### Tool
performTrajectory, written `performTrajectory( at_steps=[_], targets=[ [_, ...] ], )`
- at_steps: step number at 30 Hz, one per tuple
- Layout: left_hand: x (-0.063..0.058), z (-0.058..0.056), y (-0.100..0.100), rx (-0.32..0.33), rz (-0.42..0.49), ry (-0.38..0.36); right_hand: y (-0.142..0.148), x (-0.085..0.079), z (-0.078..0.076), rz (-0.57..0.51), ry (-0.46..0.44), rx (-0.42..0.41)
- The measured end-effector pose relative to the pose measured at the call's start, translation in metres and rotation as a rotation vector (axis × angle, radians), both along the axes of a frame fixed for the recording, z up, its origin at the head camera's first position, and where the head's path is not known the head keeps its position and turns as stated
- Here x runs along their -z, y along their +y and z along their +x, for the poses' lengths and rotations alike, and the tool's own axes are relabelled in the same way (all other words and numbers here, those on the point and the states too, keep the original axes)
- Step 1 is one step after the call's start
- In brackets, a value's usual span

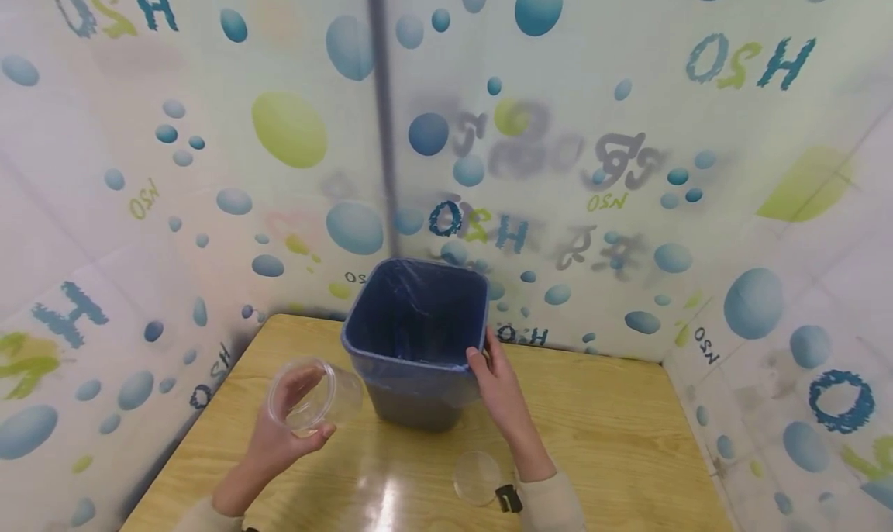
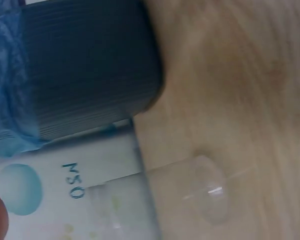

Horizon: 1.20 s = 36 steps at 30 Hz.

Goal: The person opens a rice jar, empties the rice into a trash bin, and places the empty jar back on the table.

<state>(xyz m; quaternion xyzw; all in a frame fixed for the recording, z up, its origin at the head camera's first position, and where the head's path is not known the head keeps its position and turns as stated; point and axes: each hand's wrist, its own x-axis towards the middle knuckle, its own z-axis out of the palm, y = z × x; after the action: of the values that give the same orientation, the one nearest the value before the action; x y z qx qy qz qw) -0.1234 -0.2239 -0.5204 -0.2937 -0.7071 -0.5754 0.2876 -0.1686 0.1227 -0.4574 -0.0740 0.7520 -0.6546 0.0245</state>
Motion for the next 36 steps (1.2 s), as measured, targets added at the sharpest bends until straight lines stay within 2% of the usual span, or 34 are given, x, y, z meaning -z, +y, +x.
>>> performTrajectory(
  at_steps=[2,6,9,13,16,20,28,36],
  targets=[
    [0.009,0.002,-0.001,-0.007,-0.025,-0.052,0.000,0.001,-0.001,-0.005,-0.004,-0.007],
    [0.024,0.003,-0.003,0.004,-0.057,-0.105,0.000,0.002,-0.001,-0.018,-0.003,-0.016],
    [0.033,0.004,-0.004,-0.015,-0.092,-0.149,0.000,0.001,-0.001,-0.020,0.007,-0.016],
    [0.051,0.004,-0.005,-0.072,-0.225,-0.190,0.000,0.001,0.000,-0.016,0.007,-0.010],
    [0.064,0.004,-0.005,-0.105,-0.333,-0.181,0.000,0.001,0.000,-0.014,0.006,-0.011],
    [0.079,0.004,-0.005,-0.141,-0.415,-0.191,0.000,0.001,0.000,-0.016,0.007,-0.012],
    [0.101,0.003,-0.006,-0.210,-0.453,-0.271,0.001,0.001,-0.001,-0.008,0.014,-0.011],
    [0.109,0.004,-0.008,-0.174,-0.437,-0.496,0.000,0.001,-0.001,-0.005,0.008,-0.006]
  ],
)
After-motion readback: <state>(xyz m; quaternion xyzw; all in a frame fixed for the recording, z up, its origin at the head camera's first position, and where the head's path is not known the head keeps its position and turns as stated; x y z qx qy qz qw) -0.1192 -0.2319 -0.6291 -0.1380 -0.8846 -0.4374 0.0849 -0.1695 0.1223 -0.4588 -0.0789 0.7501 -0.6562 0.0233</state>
